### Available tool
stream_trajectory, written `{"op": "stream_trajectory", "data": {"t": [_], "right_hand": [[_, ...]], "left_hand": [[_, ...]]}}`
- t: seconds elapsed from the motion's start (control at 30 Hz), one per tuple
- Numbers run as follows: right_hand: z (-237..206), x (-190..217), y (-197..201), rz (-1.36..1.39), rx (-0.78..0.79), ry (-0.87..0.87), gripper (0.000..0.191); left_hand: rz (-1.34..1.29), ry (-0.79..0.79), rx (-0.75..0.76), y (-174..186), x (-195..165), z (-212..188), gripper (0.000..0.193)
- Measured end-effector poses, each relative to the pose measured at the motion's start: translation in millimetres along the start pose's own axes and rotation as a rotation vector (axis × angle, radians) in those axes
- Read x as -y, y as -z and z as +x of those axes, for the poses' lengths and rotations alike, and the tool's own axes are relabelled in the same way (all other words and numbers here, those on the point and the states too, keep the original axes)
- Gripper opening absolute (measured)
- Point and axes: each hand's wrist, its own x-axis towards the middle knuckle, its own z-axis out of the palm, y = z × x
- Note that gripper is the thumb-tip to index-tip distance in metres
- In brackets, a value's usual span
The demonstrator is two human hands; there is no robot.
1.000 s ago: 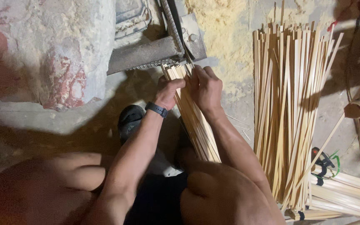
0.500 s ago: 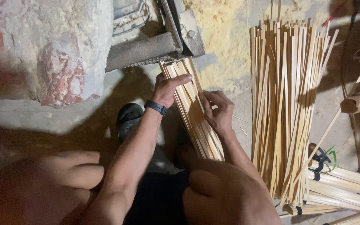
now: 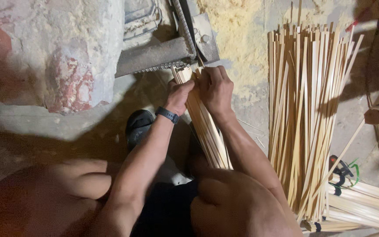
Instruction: The person sits on the floor and uses a manual cutting machine to trim the ends of thin wooden strips. They hold a bundle of strips, feed them through the cutter, and then place the trimmed strips into a pile.
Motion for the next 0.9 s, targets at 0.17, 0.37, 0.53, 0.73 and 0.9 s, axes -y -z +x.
{"op": "stream_trajectory", "data": {"t": [0.17,0.37,0.53,0.73,0.9], "right_hand": [[-36,2,36,-0.136,0.011,0.020,0.008],[-72,-19,46,-0.052,0.185,0.010,0.014],[-40,-13,24,-0.029,0.076,-0.095,0.010],[-9,9,18,0.005,0.038,0.005,0.011],[-51,-6,49,-0.125,0.030,0.044,0.012]], "left_hand": [[-0.002,0.070,0.110,-6,-13,-7,0.031],[-0.007,0.035,0.156,-19,-38,-22,0.028],[-0.171,0.094,0.244,-5,-24,-11,0.026],[0.019,0.053,0.083,2,-10,-3,0.024],[-0.007,0.027,0.161,-11,-32,-18,0.025]]}}
